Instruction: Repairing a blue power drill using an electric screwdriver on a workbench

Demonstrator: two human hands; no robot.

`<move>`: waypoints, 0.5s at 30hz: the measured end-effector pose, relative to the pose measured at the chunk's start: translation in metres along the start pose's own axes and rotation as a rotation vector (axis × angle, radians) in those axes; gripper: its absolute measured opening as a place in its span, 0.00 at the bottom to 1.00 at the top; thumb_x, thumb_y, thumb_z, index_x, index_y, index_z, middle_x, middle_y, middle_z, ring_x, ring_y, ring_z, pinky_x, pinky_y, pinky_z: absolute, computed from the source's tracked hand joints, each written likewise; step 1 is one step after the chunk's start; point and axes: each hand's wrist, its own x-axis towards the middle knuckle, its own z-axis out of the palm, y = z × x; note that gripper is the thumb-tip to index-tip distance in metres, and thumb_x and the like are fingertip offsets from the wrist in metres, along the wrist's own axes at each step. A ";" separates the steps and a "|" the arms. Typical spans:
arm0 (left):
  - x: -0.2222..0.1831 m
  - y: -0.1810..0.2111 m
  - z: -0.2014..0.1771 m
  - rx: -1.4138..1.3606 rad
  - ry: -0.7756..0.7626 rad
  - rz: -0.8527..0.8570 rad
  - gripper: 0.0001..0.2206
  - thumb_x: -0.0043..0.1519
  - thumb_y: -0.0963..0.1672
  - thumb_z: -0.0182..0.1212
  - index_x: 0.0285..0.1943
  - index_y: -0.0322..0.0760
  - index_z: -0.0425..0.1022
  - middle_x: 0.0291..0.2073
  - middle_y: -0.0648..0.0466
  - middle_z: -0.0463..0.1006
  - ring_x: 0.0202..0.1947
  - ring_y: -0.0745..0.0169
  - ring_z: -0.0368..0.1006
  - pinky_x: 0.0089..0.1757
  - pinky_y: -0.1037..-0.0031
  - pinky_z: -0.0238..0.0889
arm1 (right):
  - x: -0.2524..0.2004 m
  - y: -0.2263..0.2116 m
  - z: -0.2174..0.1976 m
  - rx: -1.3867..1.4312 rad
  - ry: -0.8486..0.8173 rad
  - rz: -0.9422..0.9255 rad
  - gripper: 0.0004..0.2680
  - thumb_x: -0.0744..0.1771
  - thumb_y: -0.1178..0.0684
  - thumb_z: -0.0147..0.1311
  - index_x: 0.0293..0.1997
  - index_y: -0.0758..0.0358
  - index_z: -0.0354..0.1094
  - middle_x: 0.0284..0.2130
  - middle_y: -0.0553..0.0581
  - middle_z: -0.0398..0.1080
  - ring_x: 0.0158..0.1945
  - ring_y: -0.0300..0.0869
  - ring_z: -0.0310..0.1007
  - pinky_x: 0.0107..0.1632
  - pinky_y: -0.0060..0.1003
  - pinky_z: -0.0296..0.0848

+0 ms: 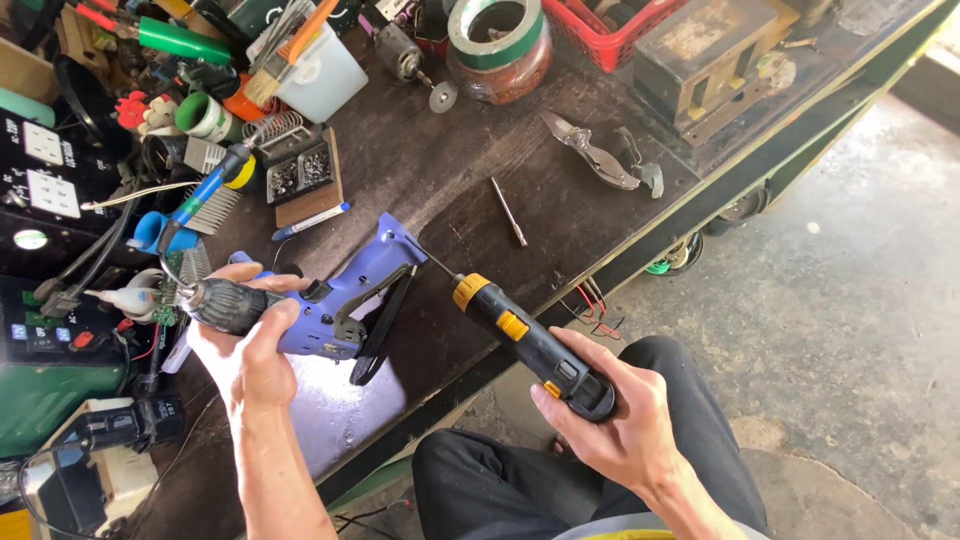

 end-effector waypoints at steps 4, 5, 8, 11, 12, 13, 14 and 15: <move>-0.001 -0.005 0.010 -0.037 0.150 -0.022 0.05 0.54 0.41 0.64 0.34 0.42 0.71 0.30 0.56 0.74 0.32 0.66 0.75 0.46 0.71 0.72 | 0.005 0.007 0.006 0.047 0.018 0.004 0.19 0.61 0.52 0.67 0.56 0.62 0.72 0.24 0.47 0.73 0.21 0.34 0.65 0.30 0.26 0.71; 0.000 -0.006 0.011 -0.038 0.147 -0.024 0.05 0.54 0.41 0.64 0.34 0.42 0.71 0.30 0.56 0.74 0.32 0.66 0.75 0.46 0.71 0.72 | 0.004 0.008 0.006 0.045 0.020 0.007 0.19 0.61 0.52 0.67 0.56 0.62 0.72 0.24 0.47 0.73 0.21 0.34 0.65 0.30 0.26 0.71; 0.004 -0.018 0.009 -0.114 0.276 -0.049 0.06 0.50 0.38 0.66 0.28 0.41 0.74 0.32 0.60 0.76 0.49 0.72 0.76 0.52 0.72 0.76 | 0.004 0.008 0.005 0.040 0.004 -0.019 0.19 0.61 0.52 0.67 0.57 0.62 0.71 0.25 0.47 0.74 0.23 0.34 0.67 0.32 0.26 0.72; 0.005 -0.022 0.007 -0.072 0.187 -0.005 0.05 0.56 0.37 0.61 0.31 0.38 0.71 0.31 0.60 0.74 0.39 0.73 0.71 0.49 0.76 0.70 | 0.003 0.009 0.007 0.023 0.005 -0.022 0.19 0.61 0.51 0.68 0.56 0.62 0.72 0.28 0.47 0.76 0.23 0.33 0.66 0.32 0.25 0.72; 0.003 -0.009 0.012 -0.008 0.213 0.004 0.04 0.53 0.37 0.61 0.29 0.37 0.72 0.28 0.59 0.73 0.34 0.69 0.71 0.45 0.73 0.70 | 0.004 0.009 0.009 0.031 0.005 -0.019 0.19 0.61 0.52 0.67 0.56 0.62 0.72 0.27 0.47 0.75 0.23 0.33 0.65 0.32 0.25 0.71; 0.001 0.004 0.018 0.056 0.239 0.013 0.03 0.50 0.37 0.61 0.26 0.37 0.73 0.26 0.58 0.72 0.30 0.65 0.71 0.41 0.70 0.70 | 0.004 0.009 0.010 0.038 0.005 -0.017 0.18 0.61 0.52 0.67 0.56 0.62 0.72 0.27 0.47 0.74 0.22 0.33 0.65 0.31 0.25 0.71; 0.002 0.003 0.018 0.056 0.240 0.011 0.03 0.50 0.37 0.61 0.26 0.37 0.73 0.26 0.58 0.72 0.30 0.65 0.71 0.41 0.70 0.70 | 0.005 0.008 0.011 0.037 0.004 -0.016 0.18 0.61 0.52 0.67 0.56 0.62 0.72 0.27 0.47 0.74 0.22 0.33 0.65 0.31 0.25 0.71; 0.004 0.001 0.017 0.012 0.265 -0.016 0.03 0.49 0.38 0.62 0.25 0.38 0.73 0.28 0.59 0.73 0.36 0.68 0.73 0.44 0.71 0.72 | 0.006 0.007 0.012 0.049 0.000 -0.008 0.19 0.61 0.52 0.67 0.56 0.62 0.71 0.25 0.46 0.73 0.22 0.33 0.63 0.30 0.25 0.70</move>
